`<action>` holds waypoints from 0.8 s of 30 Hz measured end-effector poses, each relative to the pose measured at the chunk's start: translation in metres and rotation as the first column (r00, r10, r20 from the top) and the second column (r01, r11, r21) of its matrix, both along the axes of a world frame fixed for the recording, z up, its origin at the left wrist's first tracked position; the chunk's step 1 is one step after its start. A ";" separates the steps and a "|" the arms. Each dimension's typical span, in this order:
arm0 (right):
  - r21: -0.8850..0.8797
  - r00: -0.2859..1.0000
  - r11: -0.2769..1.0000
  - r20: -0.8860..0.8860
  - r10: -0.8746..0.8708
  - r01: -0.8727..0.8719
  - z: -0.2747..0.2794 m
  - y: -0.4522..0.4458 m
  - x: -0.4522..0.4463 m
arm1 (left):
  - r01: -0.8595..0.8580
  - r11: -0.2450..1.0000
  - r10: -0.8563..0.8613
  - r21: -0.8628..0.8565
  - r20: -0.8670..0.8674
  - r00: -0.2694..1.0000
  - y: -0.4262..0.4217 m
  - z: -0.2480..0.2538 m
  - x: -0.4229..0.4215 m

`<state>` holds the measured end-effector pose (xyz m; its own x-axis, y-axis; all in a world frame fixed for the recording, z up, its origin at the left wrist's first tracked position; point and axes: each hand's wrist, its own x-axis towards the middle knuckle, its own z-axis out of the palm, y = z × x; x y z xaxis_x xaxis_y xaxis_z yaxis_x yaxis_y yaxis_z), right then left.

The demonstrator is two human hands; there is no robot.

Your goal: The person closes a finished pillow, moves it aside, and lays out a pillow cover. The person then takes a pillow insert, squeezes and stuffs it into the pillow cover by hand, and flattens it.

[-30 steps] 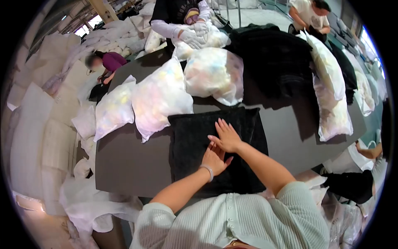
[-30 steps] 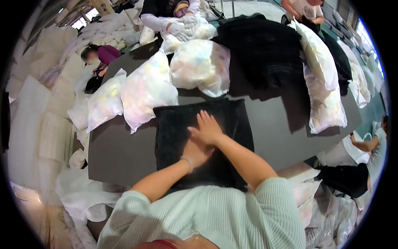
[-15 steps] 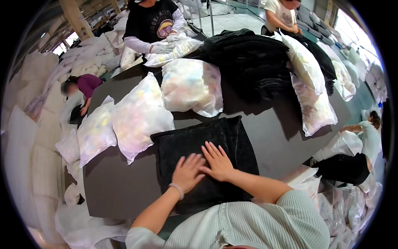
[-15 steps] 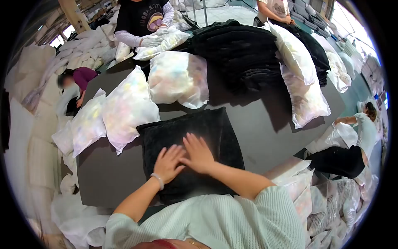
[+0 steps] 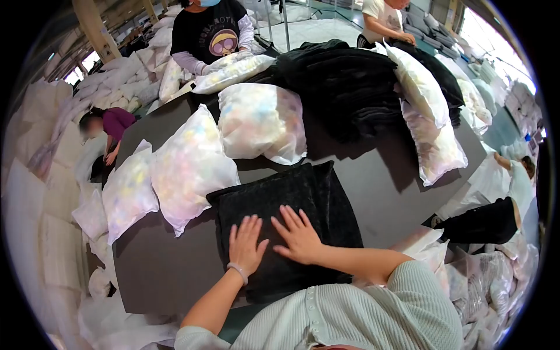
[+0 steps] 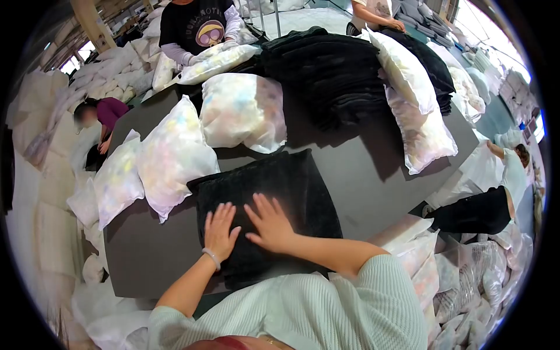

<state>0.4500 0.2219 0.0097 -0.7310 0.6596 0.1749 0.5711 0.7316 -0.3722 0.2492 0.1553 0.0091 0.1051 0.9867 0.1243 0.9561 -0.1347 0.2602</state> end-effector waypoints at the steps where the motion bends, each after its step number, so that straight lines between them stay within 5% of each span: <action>1: 0.006 0.999 0.999 0.003 0.040 -0.040 0.002 -0.009 0.001 | -0.077 0.997 0.078 0.029 -0.025 0.997 -0.004 0.000 -0.005; 8: 0.076 0.993 0.991 0.052 0.104 -0.108 -0.038 -0.007 -0.025 | -0.183 0.980 0.187 0.071 -0.057 0.981 -0.006 -0.051 -0.022; 13: 0.078 0.994 0.993 0.064 0.089 -0.094 -0.017 -0.015 -0.018 | -0.158 0.982 0.165 0.106 -0.057 0.985 -0.009 -0.030 -0.018; 16: 0.110 0.976 0.971 0.076 0.205 -0.213 -0.012 -0.020 -0.011 | -0.134 0.985 0.129 0.113 0.055 0.990 0.003 -0.011 -0.015; 18: 0.101 0.975 0.971 0.072 0.210 -0.217 -0.010 -0.026 -0.008 | -0.188 0.942 0.128 0.278 0.218 0.967 0.024 -0.002 -0.004; 24: 0.076 0.970 0.968 0.055 0.236 -0.239 -0.024 -0.020 -0.011 | -0.126 0.974 0.087 0.189 0.201 0.976 0.045 -0.036 0.002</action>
<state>0.4386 0.2024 -0.0147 -0.8733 0.4511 0.1842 0.3922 0.8751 -0.2836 0.2510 0.1999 -0.0266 -0.0443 0.9440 0.3271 0.9031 -0.1022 0.4171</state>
